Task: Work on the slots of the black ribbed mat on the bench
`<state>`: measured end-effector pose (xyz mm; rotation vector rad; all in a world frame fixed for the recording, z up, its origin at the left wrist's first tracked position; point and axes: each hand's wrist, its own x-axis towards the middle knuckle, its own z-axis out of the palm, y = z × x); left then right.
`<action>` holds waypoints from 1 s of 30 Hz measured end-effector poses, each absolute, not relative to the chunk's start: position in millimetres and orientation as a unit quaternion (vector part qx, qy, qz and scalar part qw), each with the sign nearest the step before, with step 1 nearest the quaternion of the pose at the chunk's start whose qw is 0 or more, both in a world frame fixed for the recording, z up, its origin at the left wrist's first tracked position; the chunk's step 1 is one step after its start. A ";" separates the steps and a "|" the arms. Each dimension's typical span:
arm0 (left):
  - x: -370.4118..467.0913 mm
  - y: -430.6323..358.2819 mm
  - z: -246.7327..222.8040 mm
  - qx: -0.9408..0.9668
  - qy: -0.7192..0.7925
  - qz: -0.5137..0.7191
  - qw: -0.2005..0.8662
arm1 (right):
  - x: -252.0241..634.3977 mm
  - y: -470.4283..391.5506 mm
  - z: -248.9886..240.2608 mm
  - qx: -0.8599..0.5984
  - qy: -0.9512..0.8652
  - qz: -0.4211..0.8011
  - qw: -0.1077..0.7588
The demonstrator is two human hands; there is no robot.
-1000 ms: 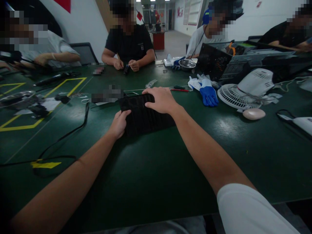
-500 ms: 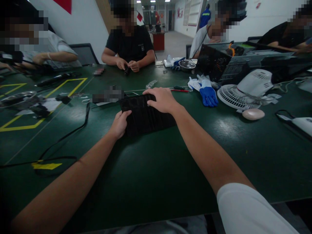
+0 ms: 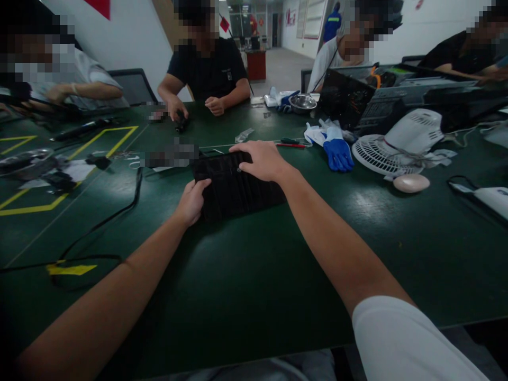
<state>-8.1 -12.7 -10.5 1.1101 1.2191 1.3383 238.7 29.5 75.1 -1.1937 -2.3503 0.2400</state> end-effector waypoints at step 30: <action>-8.4 -12.9 -9.5 0.468 0.508 0.541 0.480 | 241.0 27.6 78.8 -0.432 -0.870 0.088 0.222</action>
